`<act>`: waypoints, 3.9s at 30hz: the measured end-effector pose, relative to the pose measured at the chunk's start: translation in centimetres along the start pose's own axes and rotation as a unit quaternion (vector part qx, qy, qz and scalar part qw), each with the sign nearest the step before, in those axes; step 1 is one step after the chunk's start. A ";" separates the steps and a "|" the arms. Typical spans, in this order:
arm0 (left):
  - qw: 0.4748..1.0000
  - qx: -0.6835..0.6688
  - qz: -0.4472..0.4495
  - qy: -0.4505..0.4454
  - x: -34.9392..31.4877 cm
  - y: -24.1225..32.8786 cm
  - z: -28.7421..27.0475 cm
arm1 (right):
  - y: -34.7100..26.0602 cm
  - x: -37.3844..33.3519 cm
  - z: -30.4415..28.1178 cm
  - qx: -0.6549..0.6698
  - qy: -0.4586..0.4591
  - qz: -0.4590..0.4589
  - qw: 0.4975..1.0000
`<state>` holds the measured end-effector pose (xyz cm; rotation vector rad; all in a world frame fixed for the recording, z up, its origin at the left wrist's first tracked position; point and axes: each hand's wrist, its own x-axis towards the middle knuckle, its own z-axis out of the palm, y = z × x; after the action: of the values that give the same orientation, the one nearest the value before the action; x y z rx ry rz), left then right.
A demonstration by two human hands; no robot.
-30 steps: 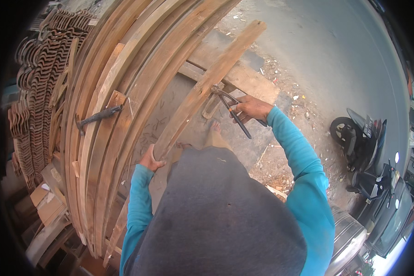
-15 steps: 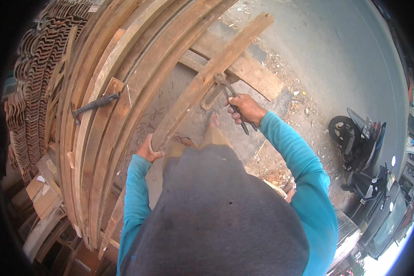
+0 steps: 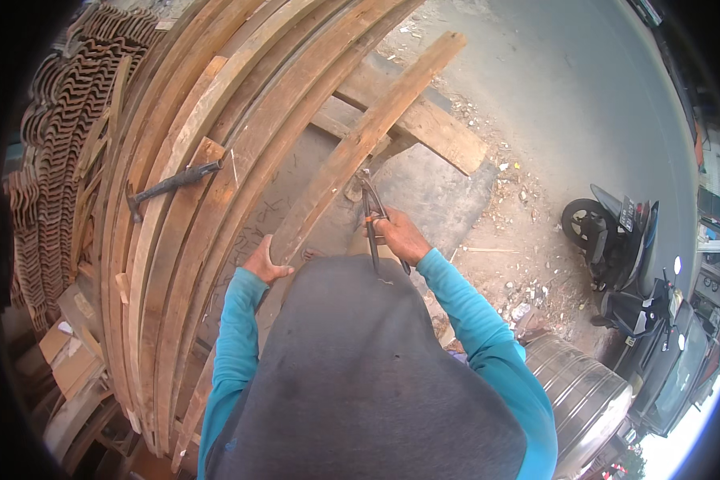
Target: The person removes nails from wooden planks, prying them with a hammer and pulling them out using pincers.
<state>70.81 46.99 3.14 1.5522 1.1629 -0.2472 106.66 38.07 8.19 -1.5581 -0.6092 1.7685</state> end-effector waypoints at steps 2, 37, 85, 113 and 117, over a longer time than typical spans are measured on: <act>1.000 0.007 0.003 0.022 0.3 -1.0 0.5 | -2.5 0.1 -1.3 -0.009 -0.022 0.019 1.000; 0.999 -0.009 0.019 -0.030 0.9 -1.3 -0.6 | 6.8 7.0 7.3 -0.258 0.257 -0.131 0.922; 0.999 0.018 -0.027 0.004 -0.2 0.2 -0.1 | -8.2 3.4 -6.1 -0.096 -0.036 0.088 0.991; 1.000 0.027 0.010 0.003 0.6 -0.7 -0.9 | 3.8 3.5 10.1 0.146 0.105 0.024 0.983; 0.998 0.048 -0.025 0.018 -0.8 0.8 0.1 | 2.5 1.5 6.8 0.088 0.012 0.101 0.991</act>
<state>71.05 46.53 4.13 1.6186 1.2335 -0.3136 99.47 38.27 6.52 -1.5596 -0.2833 1.8935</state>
